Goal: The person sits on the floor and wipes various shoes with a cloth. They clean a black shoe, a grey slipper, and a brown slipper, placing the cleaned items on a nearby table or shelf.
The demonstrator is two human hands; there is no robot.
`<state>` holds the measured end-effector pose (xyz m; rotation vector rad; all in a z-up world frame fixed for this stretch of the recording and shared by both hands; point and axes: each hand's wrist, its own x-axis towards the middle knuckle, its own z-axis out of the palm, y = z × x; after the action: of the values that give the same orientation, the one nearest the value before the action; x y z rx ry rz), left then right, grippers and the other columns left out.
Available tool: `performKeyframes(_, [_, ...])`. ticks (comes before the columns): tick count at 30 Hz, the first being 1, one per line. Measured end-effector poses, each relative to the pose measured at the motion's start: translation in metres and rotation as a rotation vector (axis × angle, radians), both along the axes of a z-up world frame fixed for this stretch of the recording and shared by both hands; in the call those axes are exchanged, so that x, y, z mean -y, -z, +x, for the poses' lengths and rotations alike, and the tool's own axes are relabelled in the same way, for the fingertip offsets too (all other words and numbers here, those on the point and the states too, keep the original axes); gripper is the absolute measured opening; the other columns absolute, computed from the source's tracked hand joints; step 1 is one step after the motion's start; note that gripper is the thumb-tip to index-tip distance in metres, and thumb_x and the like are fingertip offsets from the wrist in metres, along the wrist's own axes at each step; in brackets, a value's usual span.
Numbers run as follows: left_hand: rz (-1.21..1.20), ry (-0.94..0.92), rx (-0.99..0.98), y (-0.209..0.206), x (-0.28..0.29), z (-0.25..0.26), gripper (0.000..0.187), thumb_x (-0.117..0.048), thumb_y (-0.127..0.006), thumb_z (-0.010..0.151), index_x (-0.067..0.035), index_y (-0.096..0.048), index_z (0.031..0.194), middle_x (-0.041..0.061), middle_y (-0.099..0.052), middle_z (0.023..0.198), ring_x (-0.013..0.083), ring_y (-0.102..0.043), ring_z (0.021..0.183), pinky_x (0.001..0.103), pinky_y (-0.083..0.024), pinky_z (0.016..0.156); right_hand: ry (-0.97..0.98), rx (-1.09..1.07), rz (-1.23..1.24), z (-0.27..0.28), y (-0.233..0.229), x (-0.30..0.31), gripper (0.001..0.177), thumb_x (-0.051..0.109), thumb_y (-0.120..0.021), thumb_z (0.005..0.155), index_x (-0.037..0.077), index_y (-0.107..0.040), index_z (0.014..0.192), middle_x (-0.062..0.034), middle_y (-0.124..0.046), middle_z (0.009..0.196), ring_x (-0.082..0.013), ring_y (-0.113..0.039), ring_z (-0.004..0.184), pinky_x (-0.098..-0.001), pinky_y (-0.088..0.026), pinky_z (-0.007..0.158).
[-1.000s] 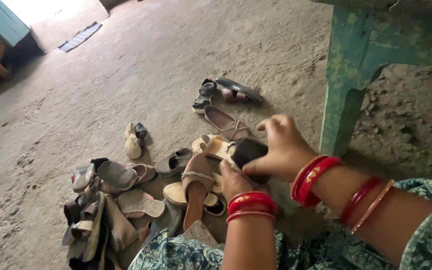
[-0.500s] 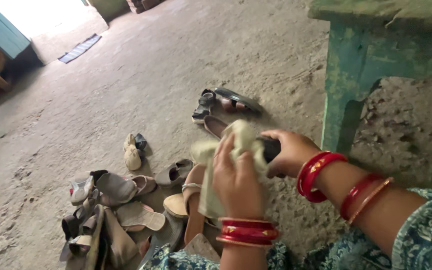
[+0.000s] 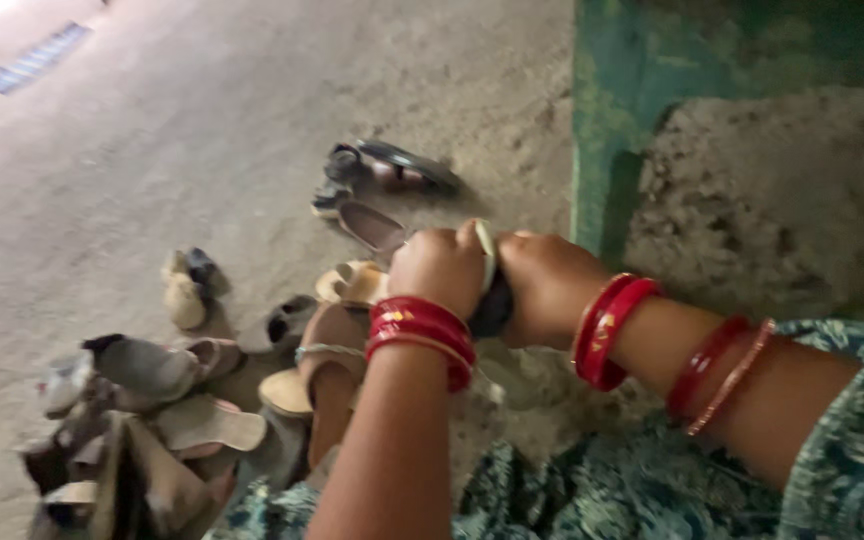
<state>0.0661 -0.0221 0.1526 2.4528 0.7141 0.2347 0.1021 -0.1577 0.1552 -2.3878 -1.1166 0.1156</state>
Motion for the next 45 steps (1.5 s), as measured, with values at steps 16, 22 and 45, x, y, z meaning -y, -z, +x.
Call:
performKeyframes(16, [-0.08, 0.043, 0.236, 0.032, 0.018, 0.002, 0.052, -0.046, -0.047, 0.098, -0.005, -0.078, 0.09, 0.028, -0.072, 0.094, 0.0472, -0.067, 0.097, 0.056, -0.05, 0.09, 0.158, -0.09, -0.085, -0.004, -0.016, 0.026, 0.059, 0.023, -0.083, 0.066, 0.016, -0.063, 0.12, -0.0165, -0.073, 0.104, -0.0367, -0.069, 0.102, -0.0455, -0.055, 0.087])
performKeyframes(22, [0.191, 0.232, 0.242, 0.036, 0.034, -0.005, 0.048, -0.039, -0.041, 0.101, -0.006, -0.075, 0.105, 0.024, -0.073, 0.105, 0.045, -0.069, 0.098, 0.055, -0.053, 0.088, 0.129, -0.102, -0.003, 0.011, 0.003, 0.027, 0.05, 0.019, -0.081, 0.068, 0.013, -0.064, 0.114, -0.017, -0.073, 0.103, -0.036, -0.071, 0.1, -0.0436, -0.056, 0.084])
performKeyframes(45, [0.06, 0.016, 0.558, 0.016, 0.092, -0.017, 0.048, -0.039, -0.054, 0.097, 0.003, -0.068, 0.118, 0.027, -0.073, 0.111, 0.0457, -0.068, 0.104, 0.052, -0.051, 0.091, 0.093, -0.086, 0.376, 0.027, 0.002, 0.046, 0.038, 0.022, -0.072, 0.085, 0.009, -0.064, 0.12, -0.0198, -0.074, 0.108, -0.0392, -0.07, 0.104, -0.0453, -0.057, 0.085])
